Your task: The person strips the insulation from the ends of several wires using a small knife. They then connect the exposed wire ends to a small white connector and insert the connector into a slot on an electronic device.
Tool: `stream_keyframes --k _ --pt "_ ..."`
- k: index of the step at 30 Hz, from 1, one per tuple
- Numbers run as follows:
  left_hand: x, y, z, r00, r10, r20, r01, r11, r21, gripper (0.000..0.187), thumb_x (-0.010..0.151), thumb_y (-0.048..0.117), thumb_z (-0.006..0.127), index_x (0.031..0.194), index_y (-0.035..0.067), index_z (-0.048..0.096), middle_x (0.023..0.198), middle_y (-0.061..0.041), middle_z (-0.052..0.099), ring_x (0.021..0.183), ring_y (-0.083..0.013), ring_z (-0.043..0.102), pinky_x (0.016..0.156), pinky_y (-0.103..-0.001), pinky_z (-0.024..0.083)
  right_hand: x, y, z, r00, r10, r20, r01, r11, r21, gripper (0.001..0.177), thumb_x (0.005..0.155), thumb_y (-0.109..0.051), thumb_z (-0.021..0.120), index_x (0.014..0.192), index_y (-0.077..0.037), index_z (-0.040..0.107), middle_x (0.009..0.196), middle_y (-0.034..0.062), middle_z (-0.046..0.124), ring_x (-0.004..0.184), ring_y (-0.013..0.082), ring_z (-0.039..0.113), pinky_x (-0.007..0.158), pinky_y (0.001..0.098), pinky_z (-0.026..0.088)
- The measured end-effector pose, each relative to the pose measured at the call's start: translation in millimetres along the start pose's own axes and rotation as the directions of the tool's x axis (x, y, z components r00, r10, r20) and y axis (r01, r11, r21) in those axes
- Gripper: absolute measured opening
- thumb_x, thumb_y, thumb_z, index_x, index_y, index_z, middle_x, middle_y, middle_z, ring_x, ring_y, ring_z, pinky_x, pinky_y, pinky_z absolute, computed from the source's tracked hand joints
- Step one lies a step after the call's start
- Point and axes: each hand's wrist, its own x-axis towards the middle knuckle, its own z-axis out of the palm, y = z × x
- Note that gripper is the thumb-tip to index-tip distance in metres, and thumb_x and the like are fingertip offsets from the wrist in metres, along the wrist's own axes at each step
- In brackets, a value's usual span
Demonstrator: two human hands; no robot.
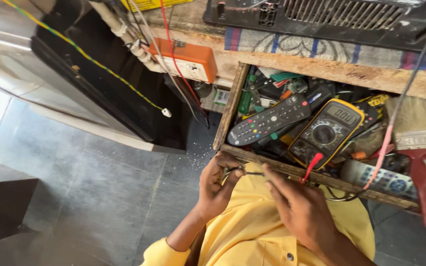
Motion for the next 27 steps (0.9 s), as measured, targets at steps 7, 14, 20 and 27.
stream_keyframes --k 7,14,20,27 --pt "-6 8 0 0.991 -0.104 0.082 0.123 0.95 -0.287 0.013 0.102 -0.008 0.062 0.111 -0.001 0.055 0.109 -0.01 0.06 0.101 -0.0152 0.061 0.092 -0.03 0.05 14 -15 -14 0.974 0.222 0.031 -0.217 0.896 0.387 0.022 0.096 -0.015 0.065 0.113 -0.001 0.068 0.089 0.0035 0.073 0.074 0.0124 0.067 0.064 0.0278 0.055" --pt "-4 28 14 0.973 -0.098 0.211 0.168 0.924 -0.344 0.014 0.101 -0.007 0.061 0.113 -0.002 0.056 0.116 -0.009 0.057 0.108 -0.0139 0.059 0.098 -0.029 0.049 25 -28 -16 0.997 0.079 0.012 -0.079 0.964 0.253 0.03 0.082 -0.019 0.08 0.101 0.001 0.069 0.083 0.0029 0.066 0.063 0.0108 0.055 0.058 0.0262 0.046" --pt "5 43 23 0.937 -0.252 0.243 0.268 0.963 -0.033 0.014 0.098 -0.002 0.066 0.112 -0.005 0.062 0.094 -0.008 0.071 0.082 -0.0112 0.068 0.075 -0.028 0.058 22 -16 -29 0.992 0.125 -0.009 -0.106 0.88 0.463 0.009 0.093 -0.01 0.071 0.091 -0.001 0.071 0.074 -0.0016 0.064 0.061 0.0054 0.051 0.054 0.0233 0.041" --pt "16 69 29 0.912 -0.357 0.201 0.338 0.933 0.126 0.023 0.1 0.013 0.068 0.112 -0.005 0.073 0.079 -0.002 0.069 0.072 -0.0039 0.06 0.063 -0.021 0.049 18 8 -46 0.949 0.311 0.044 -0.274 0.754 0.597 0.012 0.097 -0.008 0.069 0.107 -0.001 0.068 0.085 -0.0036 0.062 0.07 0.0029 0.048 0.059 0.0201 0.04"
